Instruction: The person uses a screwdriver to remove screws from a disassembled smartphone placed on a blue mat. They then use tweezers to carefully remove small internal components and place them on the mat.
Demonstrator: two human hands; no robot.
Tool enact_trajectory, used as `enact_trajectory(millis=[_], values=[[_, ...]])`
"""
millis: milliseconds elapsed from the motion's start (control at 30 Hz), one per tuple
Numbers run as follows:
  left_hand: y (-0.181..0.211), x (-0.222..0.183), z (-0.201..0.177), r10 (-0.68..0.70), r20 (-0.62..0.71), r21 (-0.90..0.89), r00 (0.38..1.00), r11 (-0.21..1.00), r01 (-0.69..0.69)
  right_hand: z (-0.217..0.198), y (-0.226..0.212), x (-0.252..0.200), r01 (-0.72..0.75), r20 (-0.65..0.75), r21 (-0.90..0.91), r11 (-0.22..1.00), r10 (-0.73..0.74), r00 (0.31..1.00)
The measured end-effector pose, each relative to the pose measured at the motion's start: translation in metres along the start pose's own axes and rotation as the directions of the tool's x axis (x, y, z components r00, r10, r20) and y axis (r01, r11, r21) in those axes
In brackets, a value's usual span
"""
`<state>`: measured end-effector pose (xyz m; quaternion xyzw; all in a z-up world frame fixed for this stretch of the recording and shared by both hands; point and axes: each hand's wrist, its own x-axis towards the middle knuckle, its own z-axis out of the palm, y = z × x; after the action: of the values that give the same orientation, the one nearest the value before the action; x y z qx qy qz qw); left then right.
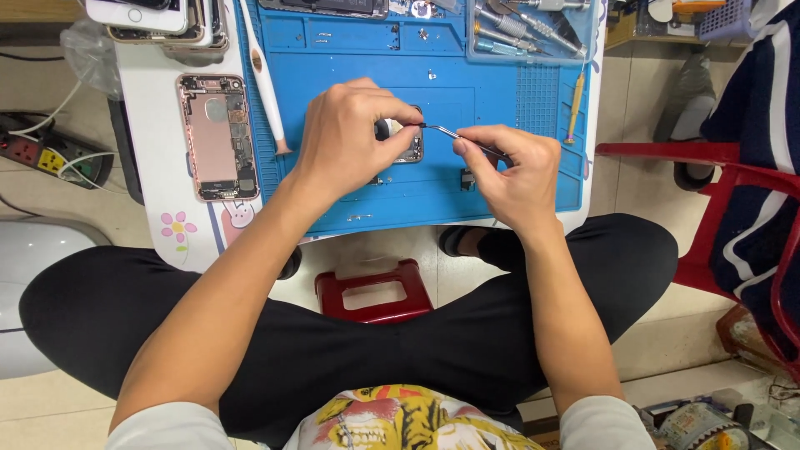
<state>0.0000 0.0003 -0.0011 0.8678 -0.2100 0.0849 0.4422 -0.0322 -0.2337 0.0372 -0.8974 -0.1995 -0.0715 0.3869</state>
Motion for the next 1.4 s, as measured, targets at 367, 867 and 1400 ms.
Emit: enact_trajectory(millis=[367,867,1400], values=[[-0.010,0.000,-0.001,0.014,0.019,0.082,1.000,0.996,-0.016,-0.005,-0.001,0.001,0.040,0.042,0.004,0.999,-0.040,0.998],[-0.033,-0.006,0.011,0.076,0.092,0.267,0.993,0.959,-0.099,0.015,-0.004,-0.013,0.219,0.382,-0.058,0.974,-0.181,0.906],[-0.029,-0.007,0.009,0.079,0.103,0.240,0.992,0.965,-0.102,0.015,0.006,-0.025,0.172,0.420,-0.135,0.976,-0.101,0.902]])
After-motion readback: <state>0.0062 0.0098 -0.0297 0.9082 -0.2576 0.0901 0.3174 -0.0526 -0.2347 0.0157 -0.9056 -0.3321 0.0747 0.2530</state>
